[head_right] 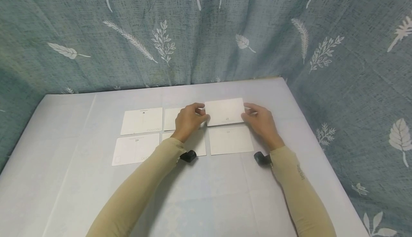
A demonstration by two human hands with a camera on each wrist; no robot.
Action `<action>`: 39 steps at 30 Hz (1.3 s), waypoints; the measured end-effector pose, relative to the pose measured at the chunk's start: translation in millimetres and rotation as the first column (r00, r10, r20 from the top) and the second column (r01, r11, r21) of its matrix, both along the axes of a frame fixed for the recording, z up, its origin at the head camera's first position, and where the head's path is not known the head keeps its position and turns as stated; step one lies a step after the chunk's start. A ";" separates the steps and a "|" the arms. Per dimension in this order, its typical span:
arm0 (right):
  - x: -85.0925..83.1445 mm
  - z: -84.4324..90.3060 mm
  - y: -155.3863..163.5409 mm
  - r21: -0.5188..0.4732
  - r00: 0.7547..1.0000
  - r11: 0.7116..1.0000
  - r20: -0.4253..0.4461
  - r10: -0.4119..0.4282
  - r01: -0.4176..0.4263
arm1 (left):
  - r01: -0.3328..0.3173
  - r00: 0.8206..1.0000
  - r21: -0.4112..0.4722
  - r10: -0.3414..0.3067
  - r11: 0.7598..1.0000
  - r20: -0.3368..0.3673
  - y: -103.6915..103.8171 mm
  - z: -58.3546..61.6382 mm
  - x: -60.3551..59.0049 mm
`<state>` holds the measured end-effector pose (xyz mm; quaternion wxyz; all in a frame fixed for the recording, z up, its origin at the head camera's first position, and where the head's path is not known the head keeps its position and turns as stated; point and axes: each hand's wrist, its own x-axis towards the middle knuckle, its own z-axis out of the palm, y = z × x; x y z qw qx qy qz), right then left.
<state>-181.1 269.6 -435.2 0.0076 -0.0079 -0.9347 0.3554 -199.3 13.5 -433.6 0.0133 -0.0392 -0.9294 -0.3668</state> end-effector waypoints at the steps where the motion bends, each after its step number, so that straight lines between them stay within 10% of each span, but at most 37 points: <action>1: -0.9 0.2 -0.3 0.006 1.000 1.000 0.017 0.005 -0.005 | 0.002 1.000 -0.013 -0.002 1.000 0.006 0.0 -0.6 -0.3; 30: -14.4 3.9 0.8 0.133 0.983 0.986 0.163 0.082 -0.104 | 0.050 0.998 -0.170 -0.043 0.984 0.048 9.3 0.6 -3.2; 39: -4.6 4.6 -0.1 0.069 0.995 0.998 -0.102 0.017 -0.010 | 0.058 0.992 -0.104 -0.070 0.993 -0.108 -11.8 9.3 5.1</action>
